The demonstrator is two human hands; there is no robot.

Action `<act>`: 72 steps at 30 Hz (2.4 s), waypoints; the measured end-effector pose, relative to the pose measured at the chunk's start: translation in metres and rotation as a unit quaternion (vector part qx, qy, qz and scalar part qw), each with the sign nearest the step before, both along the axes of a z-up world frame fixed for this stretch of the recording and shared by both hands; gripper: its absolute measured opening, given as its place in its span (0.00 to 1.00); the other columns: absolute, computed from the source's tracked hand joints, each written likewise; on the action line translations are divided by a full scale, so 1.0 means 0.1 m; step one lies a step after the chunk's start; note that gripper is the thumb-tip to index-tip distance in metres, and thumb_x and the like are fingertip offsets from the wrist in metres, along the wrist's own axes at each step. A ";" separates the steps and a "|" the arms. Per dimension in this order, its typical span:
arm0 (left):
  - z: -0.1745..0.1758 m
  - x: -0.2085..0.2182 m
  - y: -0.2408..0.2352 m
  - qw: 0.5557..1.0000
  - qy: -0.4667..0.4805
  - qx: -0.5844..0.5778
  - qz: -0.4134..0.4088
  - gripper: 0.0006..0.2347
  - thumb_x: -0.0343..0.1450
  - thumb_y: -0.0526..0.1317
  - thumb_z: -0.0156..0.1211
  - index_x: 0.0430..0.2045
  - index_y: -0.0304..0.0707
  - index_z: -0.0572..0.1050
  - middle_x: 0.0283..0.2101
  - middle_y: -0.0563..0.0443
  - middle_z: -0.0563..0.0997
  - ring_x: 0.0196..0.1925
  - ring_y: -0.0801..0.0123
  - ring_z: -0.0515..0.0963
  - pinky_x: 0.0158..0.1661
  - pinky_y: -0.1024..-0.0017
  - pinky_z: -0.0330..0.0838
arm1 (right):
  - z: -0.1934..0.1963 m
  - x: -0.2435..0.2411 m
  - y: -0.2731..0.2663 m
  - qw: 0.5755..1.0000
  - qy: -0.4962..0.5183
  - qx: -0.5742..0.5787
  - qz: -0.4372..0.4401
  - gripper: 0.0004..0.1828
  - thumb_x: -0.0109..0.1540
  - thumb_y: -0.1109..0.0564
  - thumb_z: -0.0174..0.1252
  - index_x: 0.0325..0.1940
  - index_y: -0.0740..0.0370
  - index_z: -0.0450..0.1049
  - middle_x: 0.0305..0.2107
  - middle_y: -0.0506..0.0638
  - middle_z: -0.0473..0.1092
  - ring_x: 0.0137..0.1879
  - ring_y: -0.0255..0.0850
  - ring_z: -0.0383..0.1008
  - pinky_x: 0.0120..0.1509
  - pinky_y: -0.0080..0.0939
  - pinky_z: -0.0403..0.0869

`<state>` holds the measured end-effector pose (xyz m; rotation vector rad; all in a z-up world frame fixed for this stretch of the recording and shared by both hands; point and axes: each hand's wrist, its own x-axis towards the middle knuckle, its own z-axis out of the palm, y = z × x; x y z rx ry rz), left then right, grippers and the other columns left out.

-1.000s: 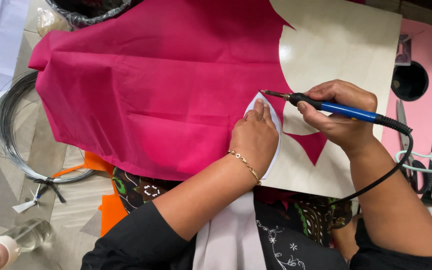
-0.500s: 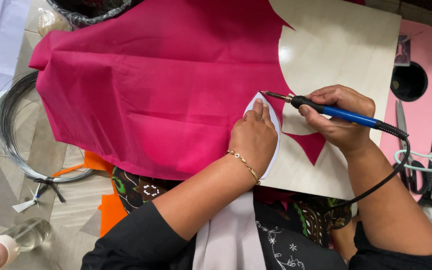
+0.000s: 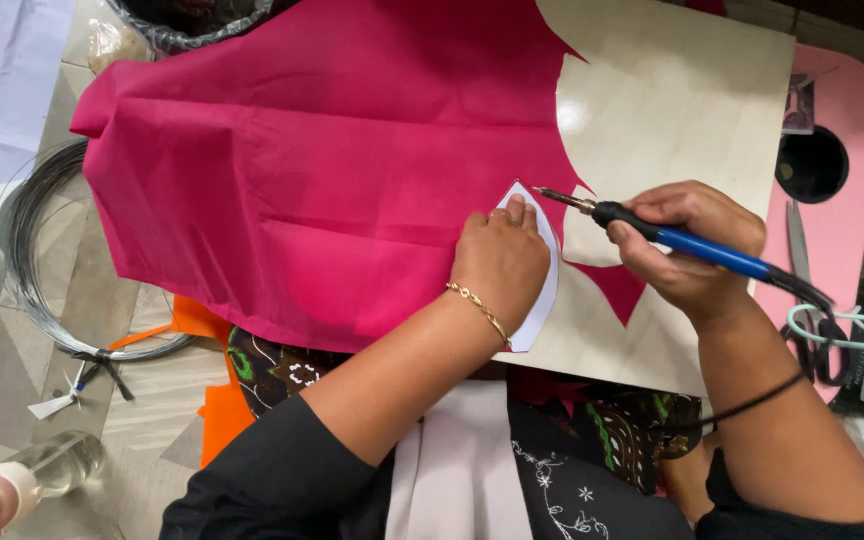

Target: Cutting out leaf-shaped pieces from pink fabric using a heat tool and a paper template.

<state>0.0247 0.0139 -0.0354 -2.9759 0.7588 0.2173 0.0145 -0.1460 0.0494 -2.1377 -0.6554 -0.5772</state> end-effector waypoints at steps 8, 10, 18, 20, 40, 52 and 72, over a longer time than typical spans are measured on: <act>0.19 0.41 0.25 0.990 0.056 -0.015 -0.128 0.09 0.63 0.32 0.49 0.27 0.50 0.76 0.31 0.57 0.79 0.35 0.62 0.76 0.48 0.57 0.61 | 0.28 -0.61 0.07 0.991 -0.057 -0.087 -0.081 0.12 0.56 0.73 0.69 0.29 0.79 0.69 0.28 0.68 0.71 0.36 0.56 0.75 0.42 0.47 0.74; 0.26 0.47 0.28 0.988 0.056 -0.011 -0.141 0.10 0.62 0.30 0.51 0.19 0.54 0.75 0.26 0.60 0.79 0.31 0.64 0.76 0.47 0.58 0.62 | 0.24 -0.82 -0.03 0.990 -0.046 -0.089 -0.100 0.12 0.57 0.73 0.69 0.31 0.80 0.70 0.29 0.69 0.72 0.37 0.58 0.75 0.44 0.48 0.74; 0.52 0.60 0.26 0.962 0.057 0.087 -0.252 0.09 0.64 0.31 0.54 0.19 0.54 0.73 0.22 0.64 0.75 0.25 0.69 0.74 0.50 0.60 0.59 | 0.20 -1.20 0.34 0.985 -0.005 -0.138 -0.100 0.16 0.55 0.68 0.67 0.27 0.74 0.63 0.25 0.63 0.71 0.36 0.53 0.77 0.34 0.41 0.73; 0.52 0.65 0.25 0.959 0.057 0.086 -0.264 0.10 0.64 0.29 0.54 0.17 0.54 0.72 0.21 0.63 0.74 0.23 0.68 0.72 0.48 0.61 0.59 | 0.30 -1.21 0.63 0.984 -0.005 -0.130 -0.118 0.14 0.55 0.69 0.67 0.26 0.73 0.65 0.26 0.62 0.72 0.35 0.51 0.76 0.37 0.40 0.73; 0.48 0.83 0.18 0.902 -0.015 0.086 -0.424 0.09 0.64 0.30 0.56 0.19 0.52 0.71 0.22 0.61 0.74 0.22 0.67 0.70 0.37 0.65 0.60 | 0.30 -0.92 1.31 0.975 -0.020 -0.172 -0.139 0.13 0.55 0.71 0.67 0.27 0.74 0.66 0.26 0.62 0.71 0.35 0.52 0.75 0.42 0.43 0.76; 0.46 0.82 0.16 0.910 0.017 0.048 -0.411 0.07 0.65 0.32 0.54 0.22 0.52 0.73 0.27 0.60 0.76 0.26 0.63 0.73 0.37 0.63 0.60 | 0.34 -0.87 1.44 0.968 0.002 -0.207 -0.143 0.13 0.56 0.72 0.66 0.28 0.74 0.66 0.27 0.62 0.72 0.35 0.51 0.74 0.43 0.43 0.75; 0.45 0.82 0.15 0.914 0.045 0.043 -0.401 0.07 0.65 0.33 0.54 0.23 0.53 0.73 0.30 0.60 0.76 0.28 0.63 0.73 0.42 0.61 0.59 | 0.31 -0.84 1.42 0.969 0.029 -0.201 -0.140 0.12 0.54 0.73 0.67 0.29 0.74 0.67 0.29 0.62 0.72 0.36 0.51 0.74 0.44 0.43 0.74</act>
